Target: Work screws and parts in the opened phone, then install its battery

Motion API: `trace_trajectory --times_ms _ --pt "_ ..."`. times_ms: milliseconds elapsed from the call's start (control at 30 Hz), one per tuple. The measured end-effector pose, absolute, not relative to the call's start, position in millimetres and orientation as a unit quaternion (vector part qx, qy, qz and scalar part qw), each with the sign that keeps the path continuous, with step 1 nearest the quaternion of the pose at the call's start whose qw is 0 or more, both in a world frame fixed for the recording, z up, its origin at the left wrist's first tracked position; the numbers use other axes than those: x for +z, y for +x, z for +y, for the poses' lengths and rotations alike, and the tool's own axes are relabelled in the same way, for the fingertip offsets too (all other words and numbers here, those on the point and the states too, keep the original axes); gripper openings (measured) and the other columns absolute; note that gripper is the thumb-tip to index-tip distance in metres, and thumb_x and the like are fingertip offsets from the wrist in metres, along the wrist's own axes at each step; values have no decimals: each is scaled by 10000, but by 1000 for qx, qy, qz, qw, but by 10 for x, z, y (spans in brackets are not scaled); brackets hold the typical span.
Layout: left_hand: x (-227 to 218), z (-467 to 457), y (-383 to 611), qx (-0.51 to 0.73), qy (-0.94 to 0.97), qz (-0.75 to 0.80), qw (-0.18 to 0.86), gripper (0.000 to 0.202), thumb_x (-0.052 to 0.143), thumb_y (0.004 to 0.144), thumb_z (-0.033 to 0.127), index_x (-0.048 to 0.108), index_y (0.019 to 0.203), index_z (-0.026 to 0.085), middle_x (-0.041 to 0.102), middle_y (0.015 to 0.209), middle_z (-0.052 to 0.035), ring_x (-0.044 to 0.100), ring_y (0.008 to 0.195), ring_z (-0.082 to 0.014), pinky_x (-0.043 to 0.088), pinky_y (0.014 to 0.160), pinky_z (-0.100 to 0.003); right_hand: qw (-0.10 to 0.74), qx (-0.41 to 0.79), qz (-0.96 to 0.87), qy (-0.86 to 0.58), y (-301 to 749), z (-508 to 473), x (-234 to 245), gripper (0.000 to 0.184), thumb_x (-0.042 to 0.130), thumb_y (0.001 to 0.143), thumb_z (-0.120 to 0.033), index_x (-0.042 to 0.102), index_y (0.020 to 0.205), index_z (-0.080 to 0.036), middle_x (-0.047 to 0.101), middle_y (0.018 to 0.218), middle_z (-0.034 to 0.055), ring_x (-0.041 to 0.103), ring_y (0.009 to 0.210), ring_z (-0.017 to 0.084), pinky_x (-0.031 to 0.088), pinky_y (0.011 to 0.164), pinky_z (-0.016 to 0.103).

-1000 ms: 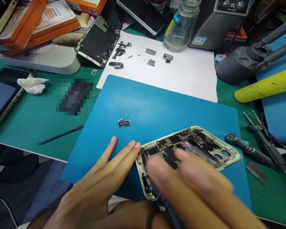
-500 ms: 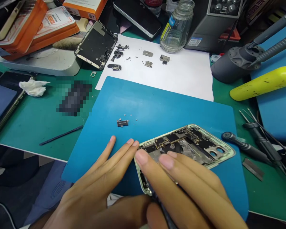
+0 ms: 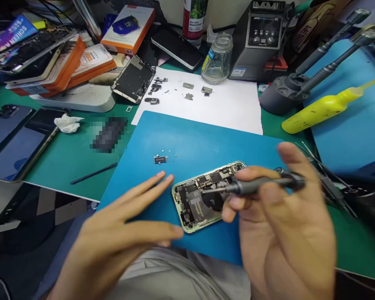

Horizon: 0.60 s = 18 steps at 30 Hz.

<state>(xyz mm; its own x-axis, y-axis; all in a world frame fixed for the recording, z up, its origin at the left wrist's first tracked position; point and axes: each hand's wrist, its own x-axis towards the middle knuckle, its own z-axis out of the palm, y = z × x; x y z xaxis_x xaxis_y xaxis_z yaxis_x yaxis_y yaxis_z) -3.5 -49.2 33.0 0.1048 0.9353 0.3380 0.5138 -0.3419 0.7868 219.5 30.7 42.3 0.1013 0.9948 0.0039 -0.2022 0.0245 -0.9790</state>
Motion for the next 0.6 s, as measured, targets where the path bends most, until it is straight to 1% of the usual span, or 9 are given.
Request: trace_trajectory --times_ms 33,67,133,167,300,433,533,600 --pt "358 -449 -50 464 664 520 271 206 754 1088 167 905 1151 293 760 1533 -65 706 1484 -281 627 1217 -395 575 540 -413 -455 2131 325 443 459 908 927 -354 780 1368 -363 771 978 38 602 545 116 546 422 225" --pt "385 -402 -54 504 627 520 288 203 782 1070 163 910 1164 290 822 1426 -42 776 1388 -258 653 1174 -356 575 558 -401 -445 2070 322 458 492 918 909 -332 776 1379 -357 762 951 31 582 526 111 528 404 218" --pt "420 -313 -36 559 579 495 328 254 836 1021 134 911 1191 306 885 1254 4 849 1231 -233 675 1119 -336 584 569 -386 -432 1958 264 476 523 902 926 -344 746 1425 -378 754 955 18 591 549 118 548 421 226" --pt "426 -277 -19 574 564 480 348 293 849 1004 114 908 1207 317 894 1213 18 863 1187 -226 676 1109 -336 592 566 -382 -429 1910 223 480 534 885 945 -349 725 1452 -391 751 970 13 605 577 121 570 448 232" --pt "398 -227 34 590 542 445 399 369 841 1000 76 890 1250 342 890 1215 24 871 1161 -232 667 1105 -360 596 563 -399 -411 1805 117 471 532 814 1004 -330 674 1512 -406 738 1007 15 649 669 134 615 539 245" --pt "375 -240 37 586 546 441 403 318 853 1009 139 894 1252 340 891 1201 -2 878 1140 -274 675 1083 -402 592 571 -407 -398 1800 148 440 522 817 996 -336 680 1495 -401 728 1003 18 652 696 148 616 531 263" --pt "369 -234 41 587 542 444 406 266 864 1011 186 903 1233 328 890 1193 -16 881 1129 -283 683 1055 -395 592 573 -408 -393 1816 174 417 520 831 983 -338 688 1478 -400 726 994 17 654 695 153 617 515 268" --pt "363 -228 45 588 538 443 411 264 863 1015 178 903 1230 327 888 1199 -11 880 1133 -273 676 1059 -383 588 573 -410 -397 1826 174 409 527 826 989 -337 680 1491 -402 728 1008 21 659 698 154 621 517 269"
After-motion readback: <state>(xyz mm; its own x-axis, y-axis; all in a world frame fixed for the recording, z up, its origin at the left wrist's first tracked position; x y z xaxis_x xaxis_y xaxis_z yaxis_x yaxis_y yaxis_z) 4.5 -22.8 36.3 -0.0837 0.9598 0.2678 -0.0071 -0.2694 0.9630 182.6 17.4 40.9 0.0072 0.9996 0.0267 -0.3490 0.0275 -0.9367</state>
